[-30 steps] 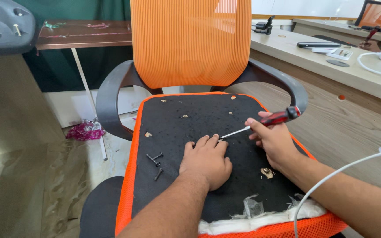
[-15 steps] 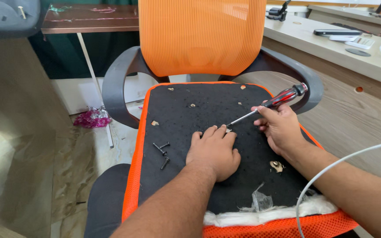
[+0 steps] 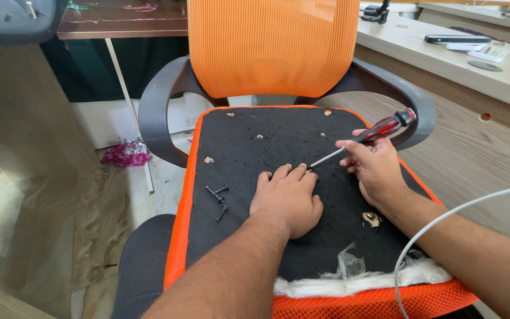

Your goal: The person uses a screwdriver to remove screws from the underside of an orange office chair seat. The person holds the seat with one hand and turns the screwdriver with the other, removing screws one at a time and placing them on the seat surface.

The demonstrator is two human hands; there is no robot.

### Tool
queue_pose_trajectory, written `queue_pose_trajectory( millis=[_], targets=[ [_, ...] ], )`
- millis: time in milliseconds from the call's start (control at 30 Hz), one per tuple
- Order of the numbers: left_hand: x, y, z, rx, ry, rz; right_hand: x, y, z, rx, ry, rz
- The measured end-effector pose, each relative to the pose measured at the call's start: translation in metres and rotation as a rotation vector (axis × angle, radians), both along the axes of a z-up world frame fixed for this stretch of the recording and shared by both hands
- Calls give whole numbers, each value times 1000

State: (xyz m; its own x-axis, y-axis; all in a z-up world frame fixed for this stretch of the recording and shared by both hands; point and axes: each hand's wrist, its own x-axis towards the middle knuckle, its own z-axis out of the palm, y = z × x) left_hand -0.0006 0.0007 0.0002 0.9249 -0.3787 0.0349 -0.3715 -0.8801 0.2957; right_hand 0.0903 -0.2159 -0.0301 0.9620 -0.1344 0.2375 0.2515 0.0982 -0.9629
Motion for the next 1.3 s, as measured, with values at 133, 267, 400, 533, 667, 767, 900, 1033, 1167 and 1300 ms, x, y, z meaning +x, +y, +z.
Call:
queue_pose_trajectory(
  millis=[133,267,400,533,667,767,900,1033,1167,1300],
  targets=[
    [0,0,-1,-14,-4,8,0,1,2,140,0,48],
    [2,-1,-5,-18,-29,2,1,1,-3,-3,-25,-25],
    [5,-2,-8,-22,-32,-7,0,5,-5,-100,-78,-73],
    [5,-1,-7,-40,-29,-12,-2,4,7,143,17,22],
    [7,-3,-4,-48,-17,2,-3,2,10,-64,-87,-53],
    [9,-5,-1,-71,-24,37,-6,4,8,-212,-126,-175],
    [17,-22,-2,-126,-110,147,-5,6,20,34,-110,-54],
    [38,-29,-2,-127,-170,253,4,9,50,100,-39,167],
    [50,-25,-11,-174,-196,327,9,19,54,-240,-78,-75],
    [50,-22,-11,-178,-196,321,14,15,60,66,98,13]
  ],
)
